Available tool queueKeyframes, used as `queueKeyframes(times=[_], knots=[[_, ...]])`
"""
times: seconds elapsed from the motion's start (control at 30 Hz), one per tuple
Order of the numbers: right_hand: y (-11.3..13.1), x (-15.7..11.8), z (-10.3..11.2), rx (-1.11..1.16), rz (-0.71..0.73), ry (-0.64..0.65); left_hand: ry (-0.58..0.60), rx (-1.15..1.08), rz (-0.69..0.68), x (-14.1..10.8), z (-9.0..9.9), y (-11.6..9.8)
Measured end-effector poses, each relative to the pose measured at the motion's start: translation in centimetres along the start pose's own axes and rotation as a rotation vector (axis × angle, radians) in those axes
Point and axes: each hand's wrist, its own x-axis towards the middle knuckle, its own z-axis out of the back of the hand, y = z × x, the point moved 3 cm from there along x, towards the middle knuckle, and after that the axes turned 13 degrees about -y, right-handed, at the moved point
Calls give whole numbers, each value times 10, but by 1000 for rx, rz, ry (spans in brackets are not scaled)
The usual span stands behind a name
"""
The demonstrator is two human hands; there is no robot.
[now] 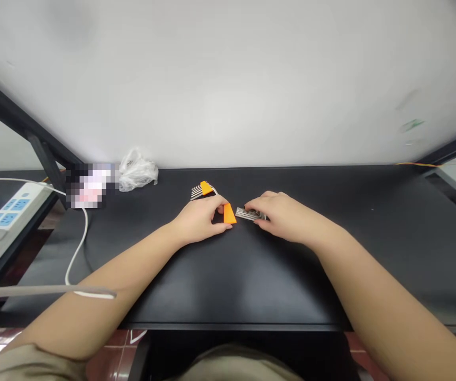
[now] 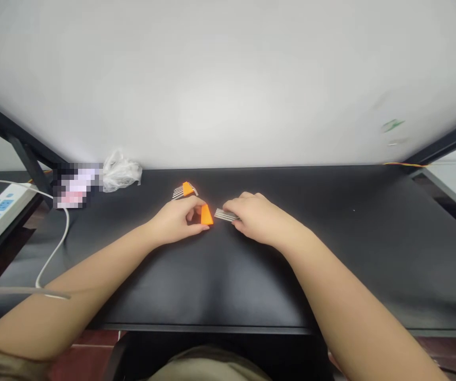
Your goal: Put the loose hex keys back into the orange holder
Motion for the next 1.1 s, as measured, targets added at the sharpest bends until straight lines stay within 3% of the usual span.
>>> queueKeyframes(times=[0.37,0.77,1.1], knots=[[-12,6,-2,-73,51,-154,4,9,14,0,-1,2],[-9,5,-4,-210,38,-52,-29,5,-6,0,0,7],[2,3,11,185,17,-134,-77,-12,-7,-1,0,9]])
